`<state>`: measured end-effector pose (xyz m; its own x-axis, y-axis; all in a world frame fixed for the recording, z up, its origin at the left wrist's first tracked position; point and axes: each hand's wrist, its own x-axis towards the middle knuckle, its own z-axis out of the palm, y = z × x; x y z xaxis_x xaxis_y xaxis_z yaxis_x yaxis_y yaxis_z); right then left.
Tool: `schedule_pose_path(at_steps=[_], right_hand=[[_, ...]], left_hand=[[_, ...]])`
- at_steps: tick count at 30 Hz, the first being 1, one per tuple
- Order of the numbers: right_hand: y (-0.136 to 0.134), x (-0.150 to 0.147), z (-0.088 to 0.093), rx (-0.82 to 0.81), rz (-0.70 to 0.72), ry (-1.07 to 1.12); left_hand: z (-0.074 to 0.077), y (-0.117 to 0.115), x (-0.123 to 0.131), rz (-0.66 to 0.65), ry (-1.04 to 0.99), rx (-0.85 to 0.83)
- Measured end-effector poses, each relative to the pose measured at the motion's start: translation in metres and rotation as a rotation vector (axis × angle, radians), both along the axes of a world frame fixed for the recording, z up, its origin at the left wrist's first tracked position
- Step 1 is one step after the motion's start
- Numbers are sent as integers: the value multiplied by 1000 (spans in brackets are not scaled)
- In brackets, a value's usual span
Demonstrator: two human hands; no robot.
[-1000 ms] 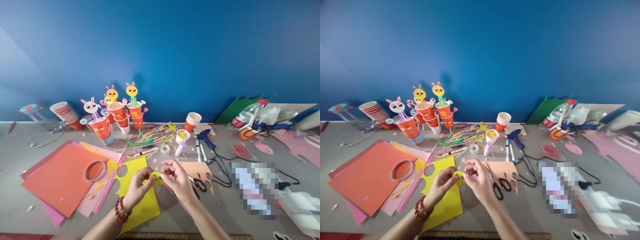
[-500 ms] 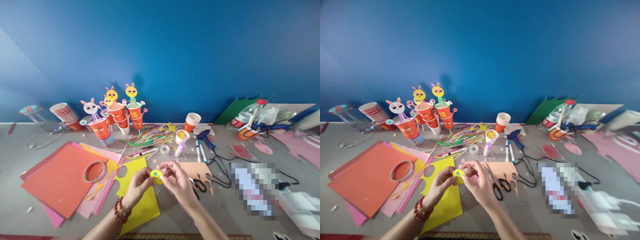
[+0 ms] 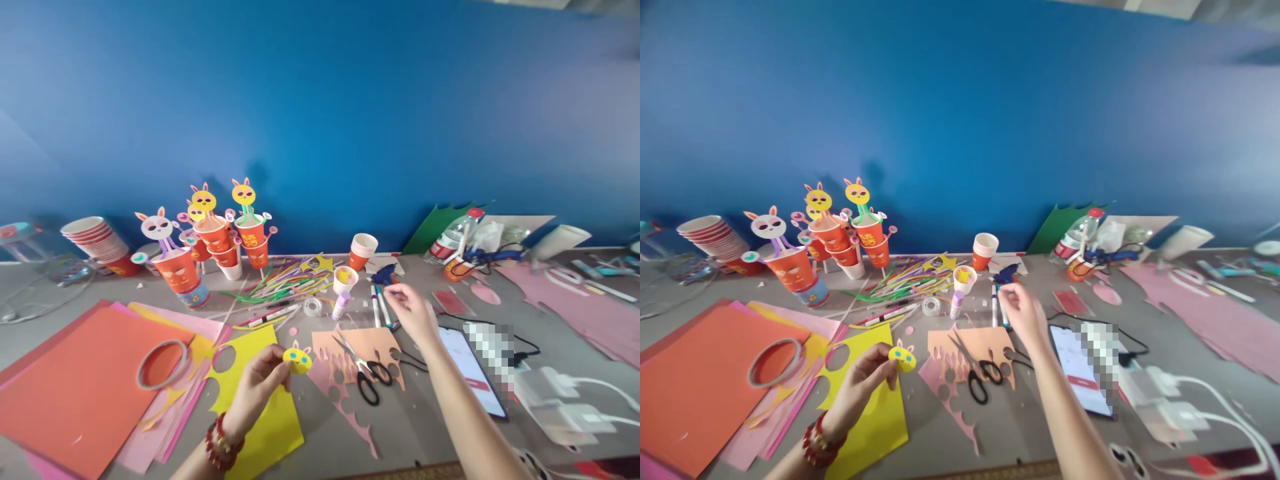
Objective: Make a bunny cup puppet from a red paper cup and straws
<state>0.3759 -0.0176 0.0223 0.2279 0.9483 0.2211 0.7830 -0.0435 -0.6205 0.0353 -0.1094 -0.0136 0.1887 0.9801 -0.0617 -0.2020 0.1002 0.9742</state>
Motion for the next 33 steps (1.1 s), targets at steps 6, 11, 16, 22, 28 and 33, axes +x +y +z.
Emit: schedule_pose_path(at_steps=[6,11,16,22,28,33], right_hand=[[68,57,-23,-86,-153,-252],[84,64,-51,-184,-101,-288],[86,79,-62,-168,-57,-187],[89,104,-57,-111,-50,132],[80,99,-37,78,-132,559],[56,75,1,199,-38,820]], left_hand=[[-6,2,1,-31,-21,21],[-16,5,-1,18,-32,31],[-15,7,-3,34,11,30],[-12,9,-3,47,8,33],[-14,8,-1,42,45,101],[-14,9,-4,120,258,373]])
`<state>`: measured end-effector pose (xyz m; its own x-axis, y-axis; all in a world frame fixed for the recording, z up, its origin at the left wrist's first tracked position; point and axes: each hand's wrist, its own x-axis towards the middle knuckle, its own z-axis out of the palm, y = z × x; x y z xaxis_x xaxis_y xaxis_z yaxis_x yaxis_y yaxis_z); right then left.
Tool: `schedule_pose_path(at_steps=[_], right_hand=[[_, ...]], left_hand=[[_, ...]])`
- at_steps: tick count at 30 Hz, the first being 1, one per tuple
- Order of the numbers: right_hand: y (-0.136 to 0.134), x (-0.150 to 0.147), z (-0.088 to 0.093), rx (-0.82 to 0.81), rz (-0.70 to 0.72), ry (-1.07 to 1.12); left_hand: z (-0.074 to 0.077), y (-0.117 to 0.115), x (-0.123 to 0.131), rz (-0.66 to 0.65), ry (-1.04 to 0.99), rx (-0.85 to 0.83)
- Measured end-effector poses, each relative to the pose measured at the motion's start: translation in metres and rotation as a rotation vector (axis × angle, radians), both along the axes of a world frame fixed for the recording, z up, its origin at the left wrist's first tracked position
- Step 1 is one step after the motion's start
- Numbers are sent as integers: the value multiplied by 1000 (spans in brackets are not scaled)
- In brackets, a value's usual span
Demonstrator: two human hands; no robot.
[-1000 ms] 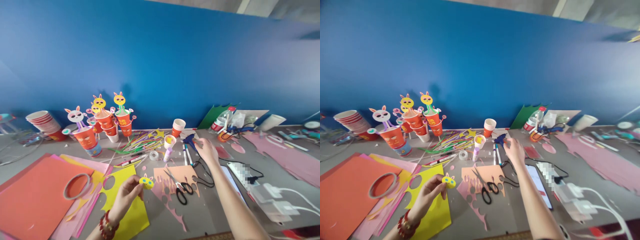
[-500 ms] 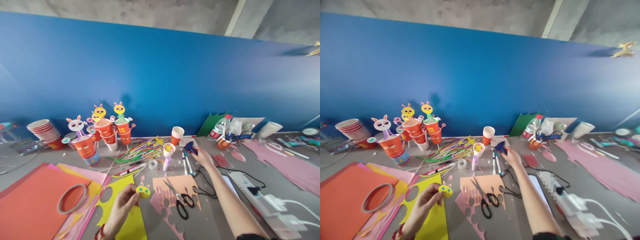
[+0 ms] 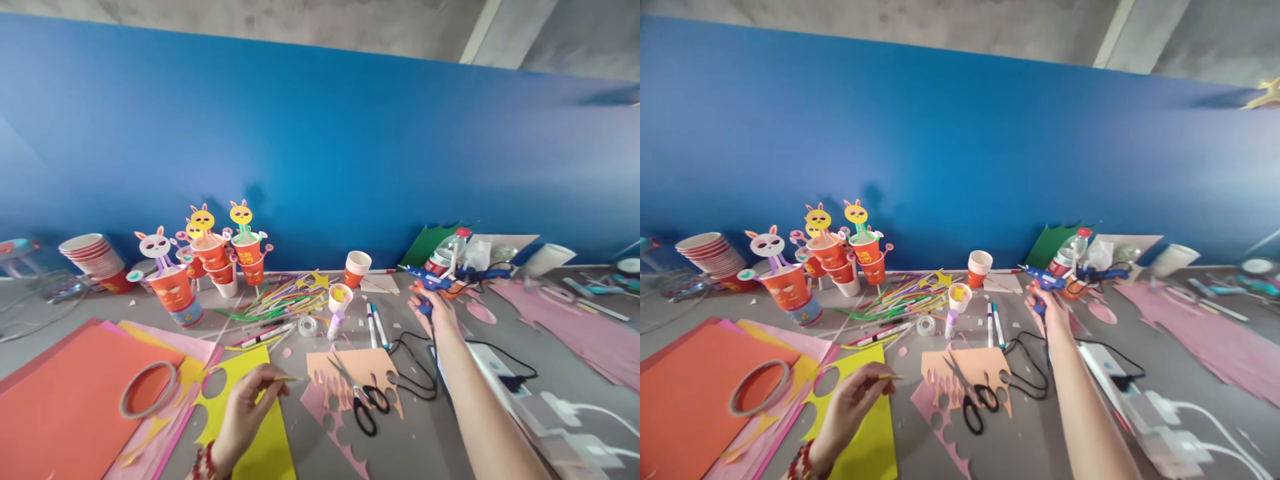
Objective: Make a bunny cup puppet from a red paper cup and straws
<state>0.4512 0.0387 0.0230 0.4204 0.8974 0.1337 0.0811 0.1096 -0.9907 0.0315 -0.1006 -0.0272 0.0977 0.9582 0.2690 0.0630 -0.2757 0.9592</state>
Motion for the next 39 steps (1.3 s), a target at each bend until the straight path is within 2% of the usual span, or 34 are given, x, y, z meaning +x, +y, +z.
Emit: schedule_pose_path(at_steps=[3,8,12,15,19,23,27,32,39], right_hand=[[-29,-23,23,2,144,97],[-91,-76,42,-149,482,165],[-126,-108,50,-299,805,-42],[-137,-119,60,-295,973,-264],[-142,-125,70,-202,985,-588],[-144,-129,68,-111,918,-766],[-144,-134,73,-48,937,-830],[-142,-138,85,-112,1012,-887],[-139,-139,84,-137,1047,-915]], left_hand=[[7,-2,-3,66,196,246],[18,-8,-6,66,305,454],[19,-13,-7,52,352,508],[18,-15,-8,34,379,514],[15,-16,-9,15,387,502],[15,-15,-8,15,395,519],[15,-14,-8,18,422,552],[11,-12,-8,36,430,624],[13,-13,-7,38,438,617]])
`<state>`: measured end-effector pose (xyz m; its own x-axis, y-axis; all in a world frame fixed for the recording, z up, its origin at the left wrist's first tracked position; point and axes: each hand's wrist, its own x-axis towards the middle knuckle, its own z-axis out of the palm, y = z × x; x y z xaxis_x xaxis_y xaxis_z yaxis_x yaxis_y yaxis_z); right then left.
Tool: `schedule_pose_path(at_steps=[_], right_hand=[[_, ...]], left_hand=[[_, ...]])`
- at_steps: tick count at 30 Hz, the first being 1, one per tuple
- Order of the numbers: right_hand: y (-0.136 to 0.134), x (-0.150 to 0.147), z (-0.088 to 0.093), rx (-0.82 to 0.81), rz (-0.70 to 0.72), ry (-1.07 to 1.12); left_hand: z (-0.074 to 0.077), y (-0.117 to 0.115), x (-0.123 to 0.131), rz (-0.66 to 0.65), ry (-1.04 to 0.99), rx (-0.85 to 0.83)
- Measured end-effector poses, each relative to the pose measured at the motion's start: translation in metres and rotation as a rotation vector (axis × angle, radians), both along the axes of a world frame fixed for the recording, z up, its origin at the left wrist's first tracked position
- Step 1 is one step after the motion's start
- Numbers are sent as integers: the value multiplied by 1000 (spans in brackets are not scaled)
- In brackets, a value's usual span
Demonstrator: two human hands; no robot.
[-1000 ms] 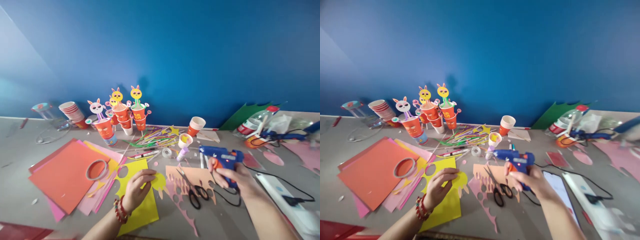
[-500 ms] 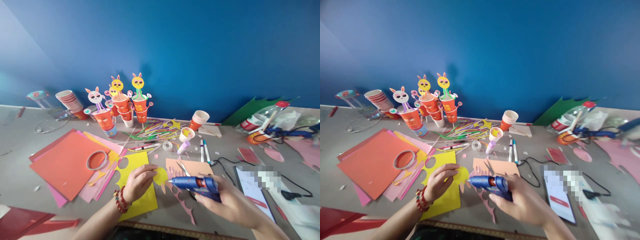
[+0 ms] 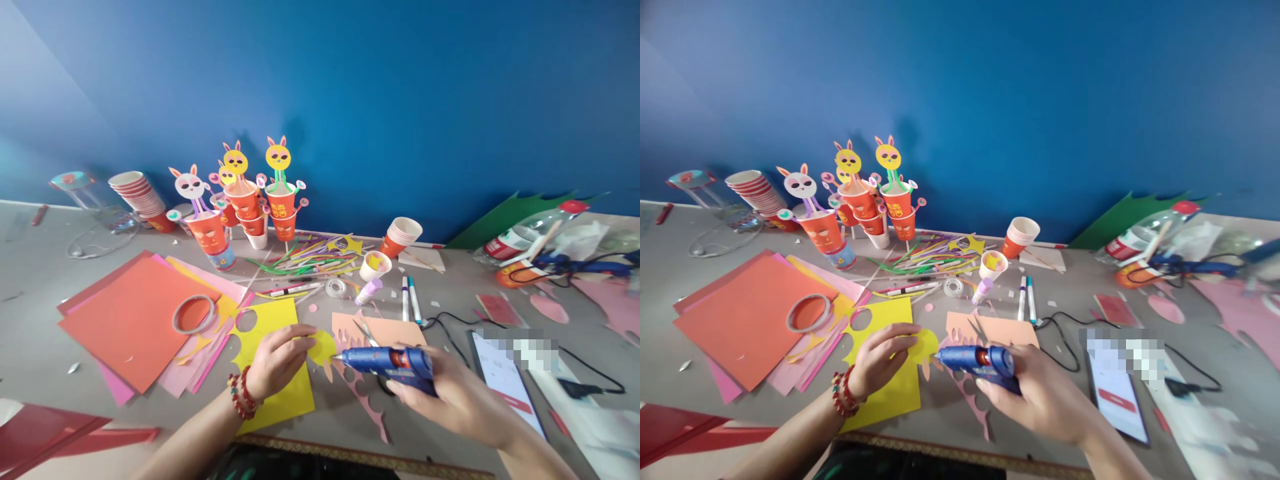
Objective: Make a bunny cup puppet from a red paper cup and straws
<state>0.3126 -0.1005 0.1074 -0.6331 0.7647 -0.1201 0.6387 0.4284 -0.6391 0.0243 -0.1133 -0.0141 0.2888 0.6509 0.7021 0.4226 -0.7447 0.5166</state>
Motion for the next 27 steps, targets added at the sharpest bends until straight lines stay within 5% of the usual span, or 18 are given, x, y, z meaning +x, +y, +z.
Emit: schedule_pose_path(at_steps=[27], right_hand=[[2,-2,-4,18,-2,-1]], left_hand=[[-1,0,-1,2,4,-4]])
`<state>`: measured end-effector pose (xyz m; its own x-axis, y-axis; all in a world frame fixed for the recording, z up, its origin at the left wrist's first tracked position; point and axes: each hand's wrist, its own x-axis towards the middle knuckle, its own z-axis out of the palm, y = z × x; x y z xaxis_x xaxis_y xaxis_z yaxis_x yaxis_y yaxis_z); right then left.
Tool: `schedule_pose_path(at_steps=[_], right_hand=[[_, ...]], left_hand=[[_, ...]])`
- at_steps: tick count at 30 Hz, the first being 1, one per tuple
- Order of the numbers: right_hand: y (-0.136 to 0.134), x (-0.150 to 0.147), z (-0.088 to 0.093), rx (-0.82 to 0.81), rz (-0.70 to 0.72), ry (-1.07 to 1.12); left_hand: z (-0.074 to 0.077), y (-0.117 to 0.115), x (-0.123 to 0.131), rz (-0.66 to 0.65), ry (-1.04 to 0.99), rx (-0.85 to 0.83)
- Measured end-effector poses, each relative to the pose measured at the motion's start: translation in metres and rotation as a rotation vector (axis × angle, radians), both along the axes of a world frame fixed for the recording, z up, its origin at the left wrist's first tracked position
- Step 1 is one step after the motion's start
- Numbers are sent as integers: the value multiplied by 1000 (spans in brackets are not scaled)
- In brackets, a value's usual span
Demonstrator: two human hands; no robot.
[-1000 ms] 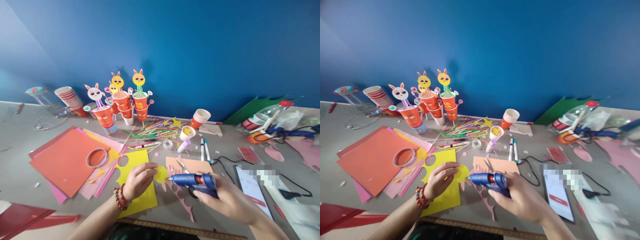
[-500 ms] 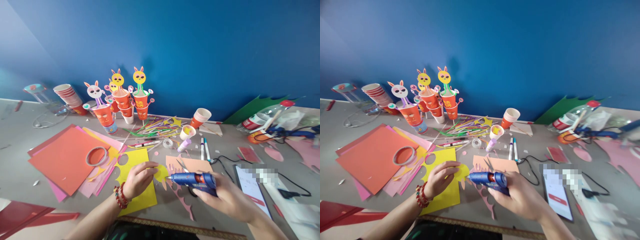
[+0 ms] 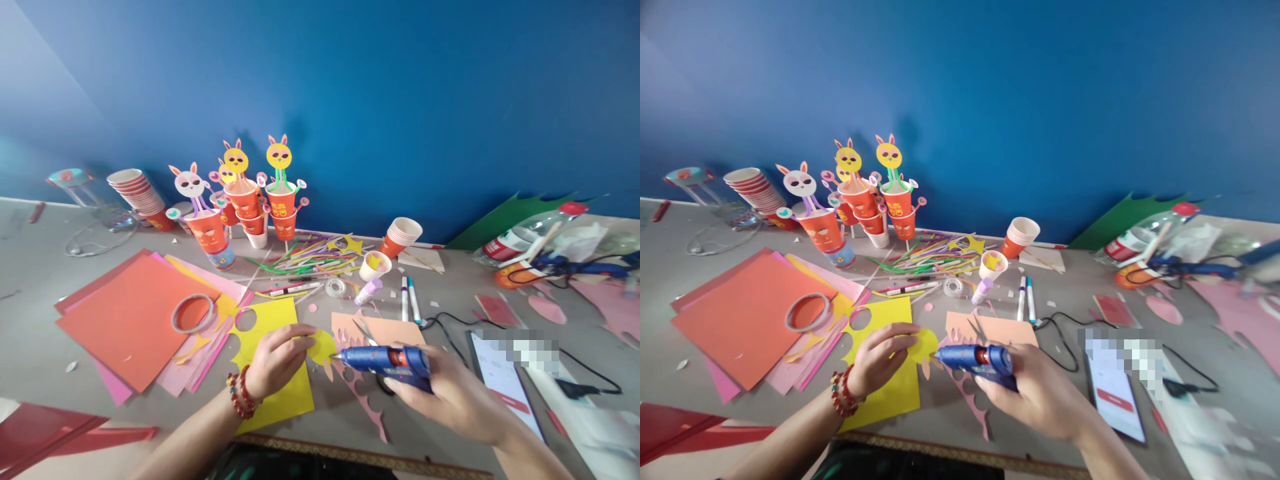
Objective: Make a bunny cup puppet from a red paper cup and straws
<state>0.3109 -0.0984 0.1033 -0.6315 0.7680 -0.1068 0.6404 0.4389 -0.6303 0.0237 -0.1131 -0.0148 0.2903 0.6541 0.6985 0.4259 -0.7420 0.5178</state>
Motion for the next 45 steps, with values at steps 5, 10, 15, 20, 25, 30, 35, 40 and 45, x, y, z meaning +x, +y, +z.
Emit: schedule_pose_path(at_steps=[5,10,15,20,25,30,35,40,45], right_hand=[[-1,0,1,9,-1,-3],[-3,0,2,18,2,-5],[-3,1,3,37,-2,7],[-5,1,2,39,-5,-14],[-4,1,3,32,0,-24],[-3,0,3,32,-7,-9],[-2,-1,3,27,-6,-16],[-2,1,2,43,-27,-22],[-4,1,6,42,-29,10]], left_hand=[[0,-1,0,5,1,4],[0,0,0,9,4,4],[1,0,1,15,-2,13],[0,0,0,11,5,9],[-3,0,0,8,5,1],[0,0,0,7,9,10],[2,0,0,20,9,18],[1,0,0,21,11,28],[0,0,0,20,12,27]])
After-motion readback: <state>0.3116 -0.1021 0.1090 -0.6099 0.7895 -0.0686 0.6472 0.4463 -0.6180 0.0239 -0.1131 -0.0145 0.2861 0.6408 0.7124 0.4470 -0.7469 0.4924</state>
